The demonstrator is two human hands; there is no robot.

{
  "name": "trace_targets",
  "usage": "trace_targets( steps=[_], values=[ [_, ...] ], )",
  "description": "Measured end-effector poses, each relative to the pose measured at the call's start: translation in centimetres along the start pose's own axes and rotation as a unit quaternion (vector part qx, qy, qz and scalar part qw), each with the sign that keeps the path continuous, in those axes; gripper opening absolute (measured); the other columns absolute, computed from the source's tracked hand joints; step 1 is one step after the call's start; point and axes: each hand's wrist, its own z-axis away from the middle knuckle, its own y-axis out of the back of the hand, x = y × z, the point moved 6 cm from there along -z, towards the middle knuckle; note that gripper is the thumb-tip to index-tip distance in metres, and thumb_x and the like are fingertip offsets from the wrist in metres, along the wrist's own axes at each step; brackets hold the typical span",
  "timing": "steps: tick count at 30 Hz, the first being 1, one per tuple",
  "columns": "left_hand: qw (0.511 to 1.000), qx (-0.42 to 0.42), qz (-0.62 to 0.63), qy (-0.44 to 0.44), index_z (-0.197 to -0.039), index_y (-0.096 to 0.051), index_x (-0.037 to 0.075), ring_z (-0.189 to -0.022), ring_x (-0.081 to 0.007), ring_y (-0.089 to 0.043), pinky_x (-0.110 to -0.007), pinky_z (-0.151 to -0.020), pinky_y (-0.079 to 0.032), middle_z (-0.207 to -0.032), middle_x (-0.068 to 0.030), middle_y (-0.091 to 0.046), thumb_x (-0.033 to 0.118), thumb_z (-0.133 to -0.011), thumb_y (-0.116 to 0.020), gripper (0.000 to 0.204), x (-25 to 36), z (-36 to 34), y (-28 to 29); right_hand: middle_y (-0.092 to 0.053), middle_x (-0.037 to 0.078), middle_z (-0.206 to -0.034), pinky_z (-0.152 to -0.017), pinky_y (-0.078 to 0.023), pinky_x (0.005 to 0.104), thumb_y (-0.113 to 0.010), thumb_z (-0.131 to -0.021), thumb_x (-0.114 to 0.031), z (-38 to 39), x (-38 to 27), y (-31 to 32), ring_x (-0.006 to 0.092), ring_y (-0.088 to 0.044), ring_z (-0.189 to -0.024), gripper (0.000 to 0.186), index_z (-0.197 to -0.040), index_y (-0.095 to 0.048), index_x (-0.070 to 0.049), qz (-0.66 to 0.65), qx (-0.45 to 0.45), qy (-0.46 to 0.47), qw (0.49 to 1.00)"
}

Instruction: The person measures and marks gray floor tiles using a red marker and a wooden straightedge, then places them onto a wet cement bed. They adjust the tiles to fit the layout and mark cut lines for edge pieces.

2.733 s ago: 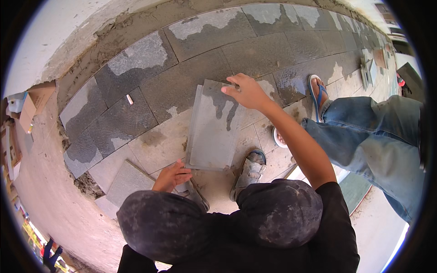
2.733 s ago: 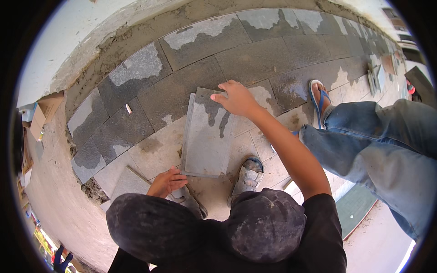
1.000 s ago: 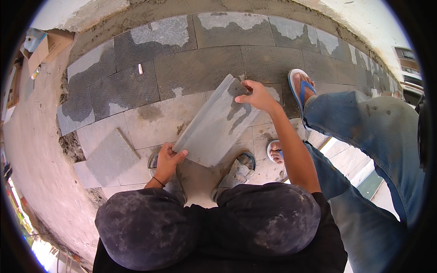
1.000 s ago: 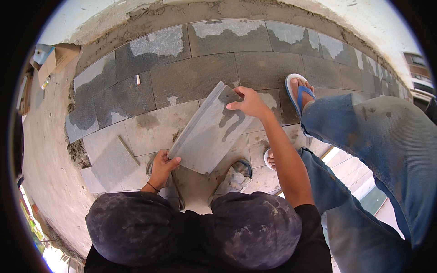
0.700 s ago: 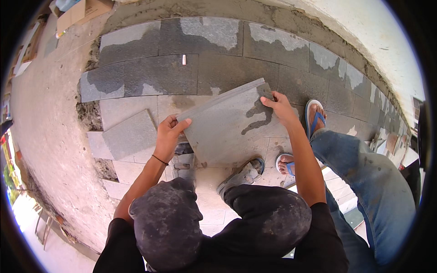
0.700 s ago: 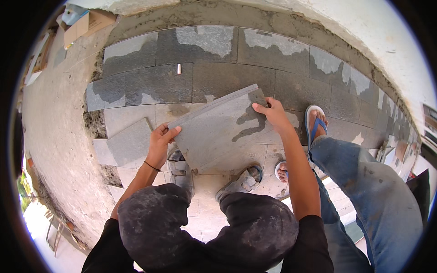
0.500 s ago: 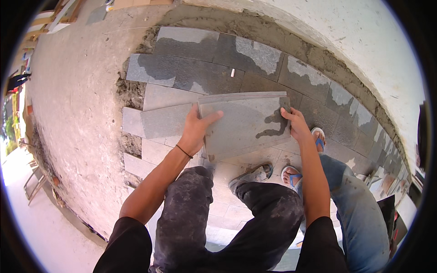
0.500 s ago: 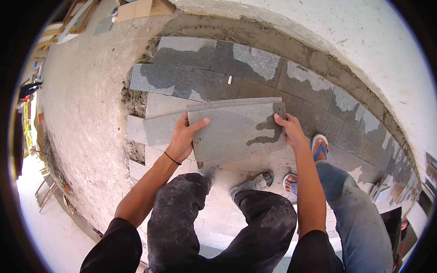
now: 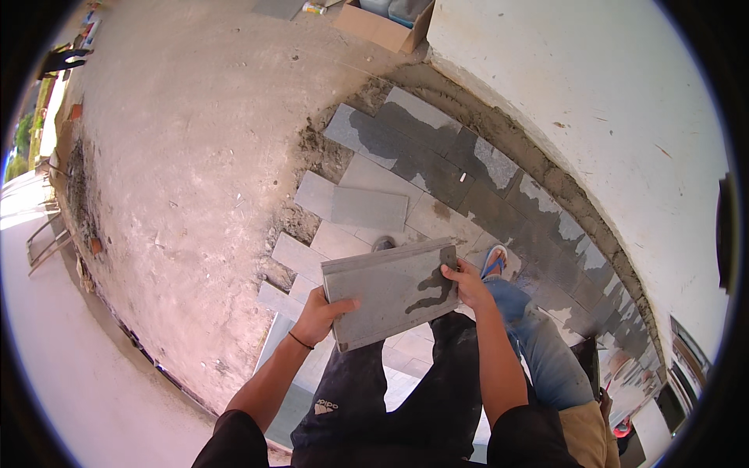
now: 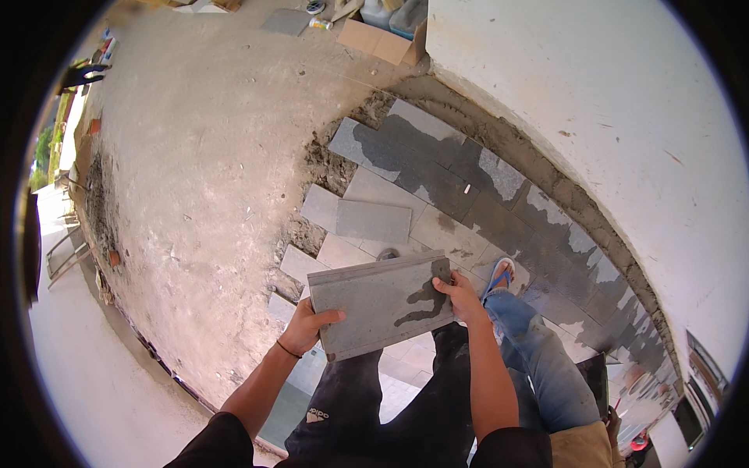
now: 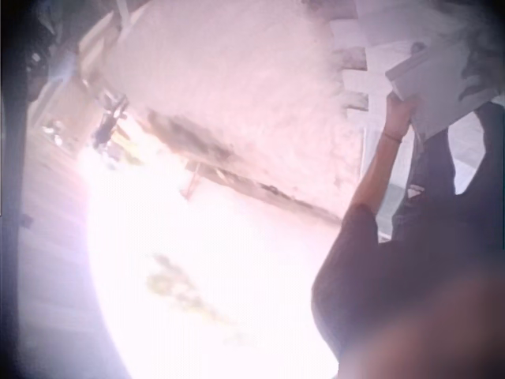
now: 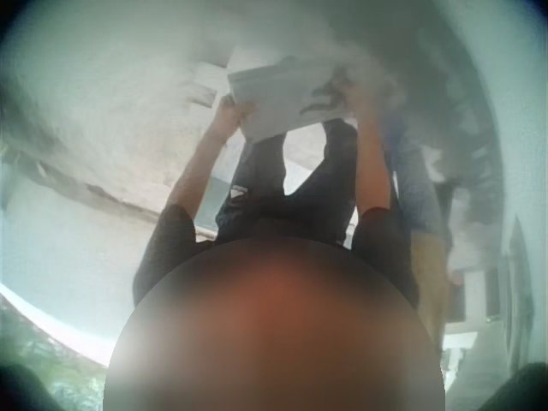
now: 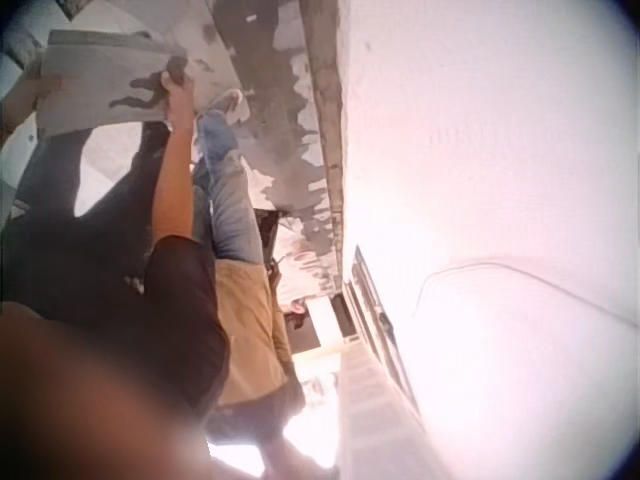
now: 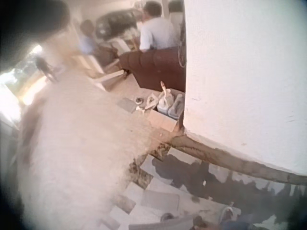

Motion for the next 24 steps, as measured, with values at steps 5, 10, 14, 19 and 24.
trace_targets(
  steps=[5,10,14,19,24],
  values=[
    [0.99,0.106,-0.054,-0.081,-0.11,-0.065,-0.009,-0.091,-0.0174,-0.065,-0.031,-0.081,-0.052,-0.102,-0.012,-0.07,0.001,-0.078,-0.069,0.033,6.8,10.0,5.0,-0.061,0.016,-0.12,-0.094,-0.046,0.0322,-0.075,-0.087,-0.021,0.9,-4.8,-12.0,0.0201,-0.06,-0.105,0.058,-0.134,-0.049,0.001,0.241,-0.034,0.057,0.968],
    [0.948,0.24,-0.114,-0.173,-0.105,-0.066,-0.009,-0.086,-0.0162,-0.065,-0.029,-0.078,-0.052,-0.096,-0.0113,-0.07,0.002,-0.077,-0.066,0.03,16.3,18.2,11.2,-0.069,0.015,-0.112,-0.081,-0.049,0.0292,-0.073,-0.087,-0.025,4.1,-15.4,-13.3,0.0166,-0.064,-0.096,0.054,-0.129,-0.053,0.002,0.28,0.11,0.174,0.938],
    [0.903,0.292,-0.217,-0.227,-0.104,-0.065,-0.01,-0.084,-0.0167,-0.065,-0.029,-0.077,-0.051,-0.094,-0.0115,-0.07,0.003,-0.075,-0.065,0.032,26.4,23.3,15.7,-0.07,0.01,-0.093,-0.069,-0.048,0.027,-0.073,-0.085,-0.024,9.2,-17.2,-11.9,0.015,-0.065,-0.081,0.045,-0.119,-0.06,0.002,0.248,0.237,0.17,0.924],
    [0.868,0.303,-0.274,-0.283,-0.109,-0.062,-0.012,-0.089,-0.0211,-0.065,-0.032,-0.079,-0.051,-0.101,-0.0152,-0.069,0.002,-0.073,-0.065,0.038,38.4,23.9,21.7,-0.067,0.006,-0.083,-0.061,-0.048,0.0281,-0.073,-0.083,-0.028,9.3,-5.1,-18.0,0.0148,-0.063,-0.071,0.037,-0.108,-0.065,-0.001,0.183,0.229,0.076,0.953],
    [0.849,0.275,-0.314,-0.325,-0.115,-0.059,-0.014,-0.094,-0.0248,-0.065,-0.034,-0.083,-0.051,-0.107,-0.0172,-0.068,-0.003,-0.072,-0.064,0.044,46.6,13.7,30.5,-0.067,0.012,-0.107,-0.085,-0.052,0.0471,-0.07,-0.087,-0.047,0.3,1.4,-38.0,0.0235,-0.064,-0.095,0.043,-0.113,-0.067,-0.013,0.102,0.153,-0.228,0.956]
  ],
)
